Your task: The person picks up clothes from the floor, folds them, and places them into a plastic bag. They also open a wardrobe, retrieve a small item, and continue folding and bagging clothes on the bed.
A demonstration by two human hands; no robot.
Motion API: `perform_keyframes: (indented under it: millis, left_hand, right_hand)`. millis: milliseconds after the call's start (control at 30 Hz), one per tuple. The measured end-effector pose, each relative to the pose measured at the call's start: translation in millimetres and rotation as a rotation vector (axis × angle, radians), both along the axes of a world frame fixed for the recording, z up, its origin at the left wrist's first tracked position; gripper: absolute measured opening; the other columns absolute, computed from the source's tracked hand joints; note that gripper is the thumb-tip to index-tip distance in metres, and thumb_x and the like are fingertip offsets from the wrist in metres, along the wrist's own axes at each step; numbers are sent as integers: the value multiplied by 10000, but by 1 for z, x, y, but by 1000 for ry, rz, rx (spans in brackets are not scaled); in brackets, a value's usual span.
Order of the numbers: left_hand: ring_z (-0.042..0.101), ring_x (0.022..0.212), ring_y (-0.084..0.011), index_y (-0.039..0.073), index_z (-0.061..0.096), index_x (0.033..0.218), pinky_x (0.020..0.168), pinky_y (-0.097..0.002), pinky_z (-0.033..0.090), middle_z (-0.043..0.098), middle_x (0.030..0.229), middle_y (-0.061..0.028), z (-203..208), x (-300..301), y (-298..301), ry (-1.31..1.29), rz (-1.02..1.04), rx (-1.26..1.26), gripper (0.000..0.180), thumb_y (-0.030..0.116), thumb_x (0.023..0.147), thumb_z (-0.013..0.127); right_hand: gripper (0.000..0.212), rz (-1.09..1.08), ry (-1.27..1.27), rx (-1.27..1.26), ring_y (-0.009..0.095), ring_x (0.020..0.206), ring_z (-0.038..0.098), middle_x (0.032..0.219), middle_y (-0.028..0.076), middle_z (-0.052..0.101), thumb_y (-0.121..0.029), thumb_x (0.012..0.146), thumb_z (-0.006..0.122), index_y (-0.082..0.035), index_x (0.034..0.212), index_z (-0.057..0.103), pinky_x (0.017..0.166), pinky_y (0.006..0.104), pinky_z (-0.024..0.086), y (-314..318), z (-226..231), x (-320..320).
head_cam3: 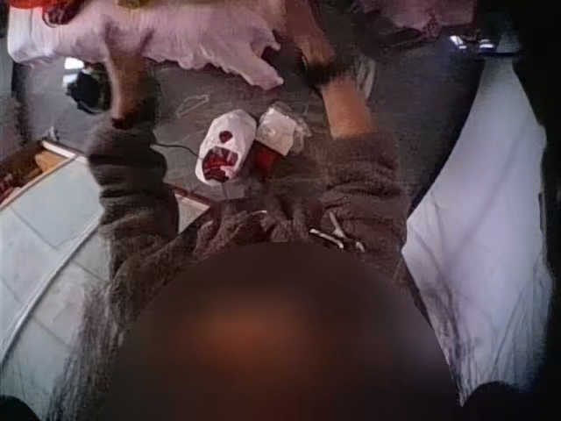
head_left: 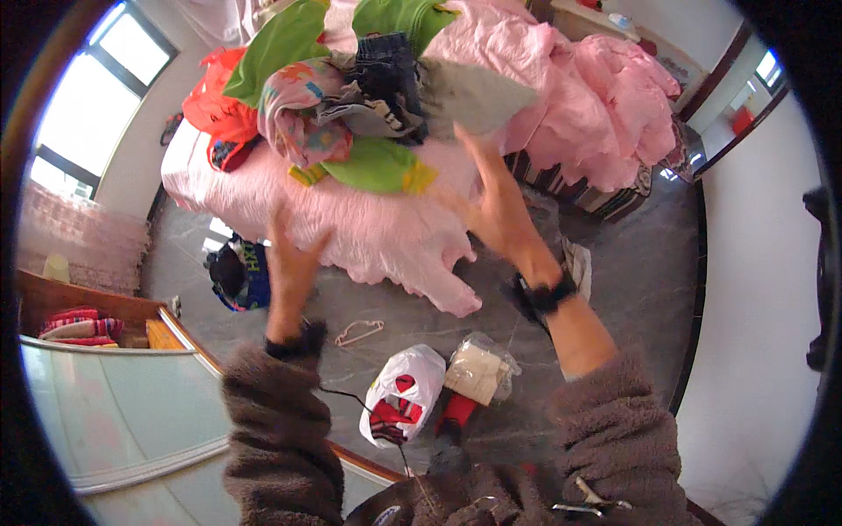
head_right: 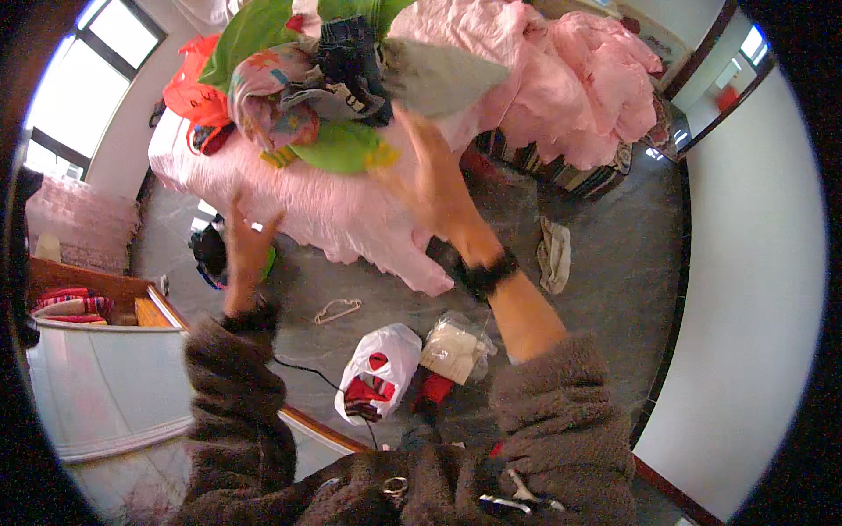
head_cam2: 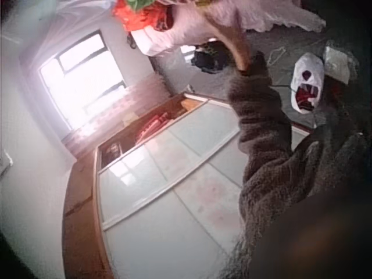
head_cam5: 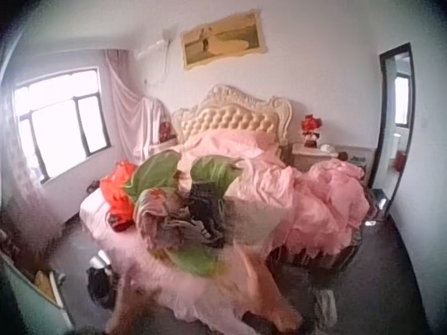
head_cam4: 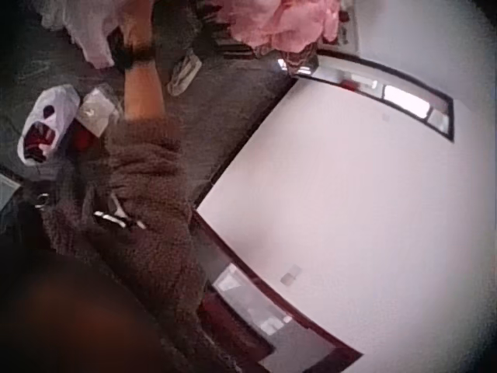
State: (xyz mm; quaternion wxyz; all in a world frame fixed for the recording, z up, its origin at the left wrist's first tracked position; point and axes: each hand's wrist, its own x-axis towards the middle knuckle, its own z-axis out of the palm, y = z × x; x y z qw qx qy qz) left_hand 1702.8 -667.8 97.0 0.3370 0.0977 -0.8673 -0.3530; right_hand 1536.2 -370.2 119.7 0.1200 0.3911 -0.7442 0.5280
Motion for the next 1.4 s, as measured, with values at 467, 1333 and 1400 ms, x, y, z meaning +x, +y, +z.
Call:
perform_keyframes:
  millis: [467, 1333, 1400]
  left_hand:
    - [622, 920, -134, -3, 614, 1161, 831, -267, 489, 669, 1003, -61, -324, 273, 411, -634, 326, 1281, 258, 14, 904, 613]
    - [628, 758, -120, -15, 686, 999, 703, -260, 502, 685, 848, -55, -279, 384, 295, -493, 687, 1134, 186, 62, 838, 633]
    - [601, 744, -98, -12, 676, 1011, 666, -238, 479, 670, 851, -36, -262, 396, 282, -549, 686, 1101, 198, 96, 849, 637]
  right_hand:
    - [726, -362, -1272, 1020, 338, 1100, 613, 1130, 210, 660, -403, 788, 710, -15, 1345, 453, 909, 418, 498, 316, -498, 284]
    - [172, -213, -639, 555, 250, 709, 593, 737, 94, 600, -186, 915, 579, -25, 941, 632, 696, 350, 478, 199, -286, 183]
    - [161, -204, -717, 324, 194, 742, 560, 769, 38, 552, -178, 927, 572, -32, 969, 624, 723, 330, 470, 164, -200, 139]
